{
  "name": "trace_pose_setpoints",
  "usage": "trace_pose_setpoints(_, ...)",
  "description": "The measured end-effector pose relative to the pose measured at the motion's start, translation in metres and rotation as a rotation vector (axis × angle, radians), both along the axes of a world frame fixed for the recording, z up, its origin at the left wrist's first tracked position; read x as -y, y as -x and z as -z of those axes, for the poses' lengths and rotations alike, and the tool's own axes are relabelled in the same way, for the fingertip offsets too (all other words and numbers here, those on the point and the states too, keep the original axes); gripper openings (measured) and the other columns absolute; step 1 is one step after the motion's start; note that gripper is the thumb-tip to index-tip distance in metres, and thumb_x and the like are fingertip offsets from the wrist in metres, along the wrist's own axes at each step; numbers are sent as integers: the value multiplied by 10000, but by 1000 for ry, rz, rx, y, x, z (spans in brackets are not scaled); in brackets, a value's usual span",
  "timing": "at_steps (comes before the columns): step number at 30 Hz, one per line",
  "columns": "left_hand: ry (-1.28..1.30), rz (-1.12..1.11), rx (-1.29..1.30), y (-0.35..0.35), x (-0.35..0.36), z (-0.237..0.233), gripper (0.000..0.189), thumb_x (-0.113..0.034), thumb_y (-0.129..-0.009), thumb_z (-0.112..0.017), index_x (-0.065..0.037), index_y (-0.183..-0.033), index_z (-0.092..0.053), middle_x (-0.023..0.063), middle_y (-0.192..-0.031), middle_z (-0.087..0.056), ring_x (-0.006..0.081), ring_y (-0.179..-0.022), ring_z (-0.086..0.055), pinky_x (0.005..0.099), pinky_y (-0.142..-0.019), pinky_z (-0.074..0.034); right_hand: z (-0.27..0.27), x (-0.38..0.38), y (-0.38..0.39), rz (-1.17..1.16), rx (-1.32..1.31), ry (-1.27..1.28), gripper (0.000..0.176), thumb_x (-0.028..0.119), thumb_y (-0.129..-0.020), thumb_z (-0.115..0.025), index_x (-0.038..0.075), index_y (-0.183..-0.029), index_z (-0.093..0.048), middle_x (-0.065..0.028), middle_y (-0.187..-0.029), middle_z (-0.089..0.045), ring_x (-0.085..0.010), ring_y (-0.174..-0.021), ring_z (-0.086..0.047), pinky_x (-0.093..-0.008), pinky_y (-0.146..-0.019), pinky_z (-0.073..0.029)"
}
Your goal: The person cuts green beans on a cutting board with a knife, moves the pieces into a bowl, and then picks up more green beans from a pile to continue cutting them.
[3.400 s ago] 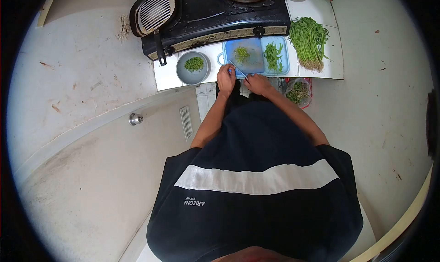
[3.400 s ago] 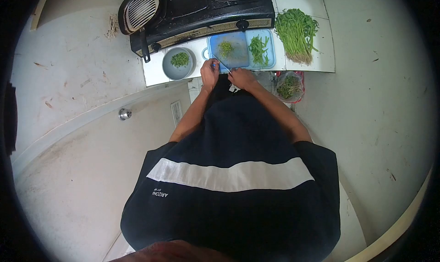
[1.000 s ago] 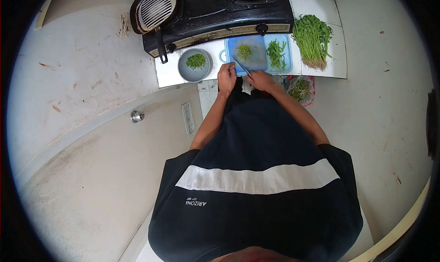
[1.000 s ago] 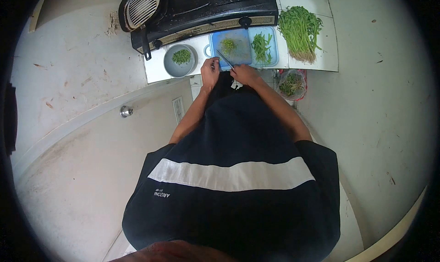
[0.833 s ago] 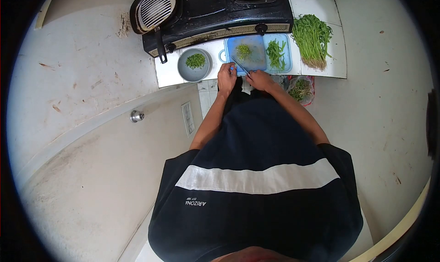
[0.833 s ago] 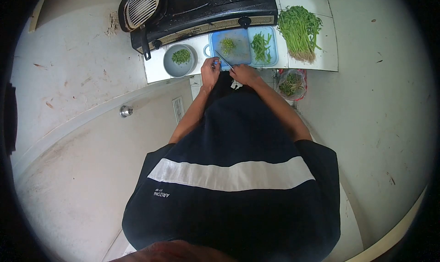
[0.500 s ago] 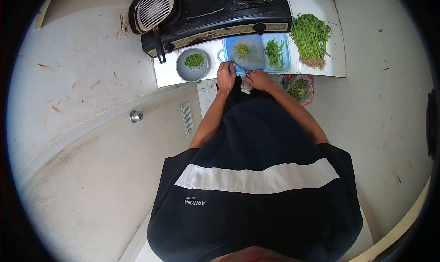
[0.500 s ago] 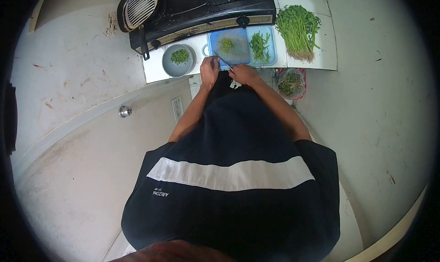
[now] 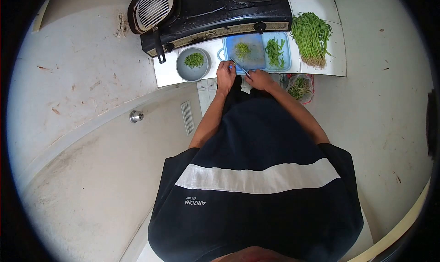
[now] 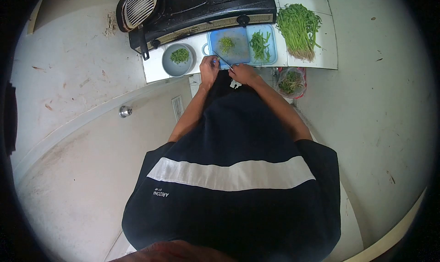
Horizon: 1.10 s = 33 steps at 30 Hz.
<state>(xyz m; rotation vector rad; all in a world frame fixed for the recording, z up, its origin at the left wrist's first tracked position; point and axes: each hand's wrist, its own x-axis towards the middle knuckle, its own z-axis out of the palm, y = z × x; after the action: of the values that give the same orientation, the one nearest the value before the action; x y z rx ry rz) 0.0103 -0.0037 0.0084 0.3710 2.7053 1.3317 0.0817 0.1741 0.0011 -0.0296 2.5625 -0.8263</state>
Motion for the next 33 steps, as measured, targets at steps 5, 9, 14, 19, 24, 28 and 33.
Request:
trace_pose_setpoints(5,19,15,-37,-1,1,7,99,-20,-883,-668,0,-971,-708,188,-882,-647,313,-698,-661,415,-670,-536,-1,0,-1,15,-39,10,463,443,-994,-533,10,-1017,-696,-258,-847,-706,-461,-818,-695,-560,-797,-561)
trace_pose_setpoints(9,-5,5,-44,-1,-1,2,86,-27,-886,-674,9,-957,-705,190,-858,-650,313,-695,-659,414,-665,-532,1,1,-2,23,-28,23,457,441,-993,-535,13,-999,-696,-260,-844,-706,-459,-815,-696,-562,-791,-561)
trace_pose_setpoints(14,-9,-42,-2,1,0,8,85,-39,-883,-692,33,-924,-711,188,-835,-662,304,-688,-659,406,-666,-532,-3,0,1,2,49,-14,475,450,-1003,-512,19,-1043,-707,-249,-922,-721,-432,-906,-709,-553,-833,-561)
trace_pose_setpoints(19,0,-23,-30,1,1,7,87,-42,-865,-705,15,-927,-728,184,-850,-664,303,-696,-666,403,-673,-539,-4,0,-1,12,-33,2,441,426,-994,-539,10,-993,-684,-250,-834,-707,-449,-808,-699,-551,-773,-564)
trace_pose_setpoints(24,45,7,-36,3,1,8,126,-56,-839,-732,-4,-953,-737,153,-861,-674,264,-714,-678,375,-677,-542,-6,-1,-3,23,-67,22,439,421,-994,-541,6,-993,-683,-250,-827,-705,-449,-802,-698,-552,-769,-563)
trace_pose_setpoints(28,37,20,-6,3,0,9,125,-60,-824,-725,-9,-938,-731,150,-863,-661,266,-714,-677,376,-671,-539,-11,-1,-1,5,-13,-3,443,420,-1001,-525,11,-1022,-694,-249,-880,-714,-439,-858,-704,-545,-809,-561)
trace_pose_setpoints(33,18,-1,7,2,-1,8,103,-36,-801,-700,-1,-896,-717,160,-850,-635,296,-712,-662,397,-682,-538,-12,5,0,-4,52,-41,436,406,-1004,-525,11,-1033,-709,-243,-937,-726,-426,-914,-712,-540,-854,-559)
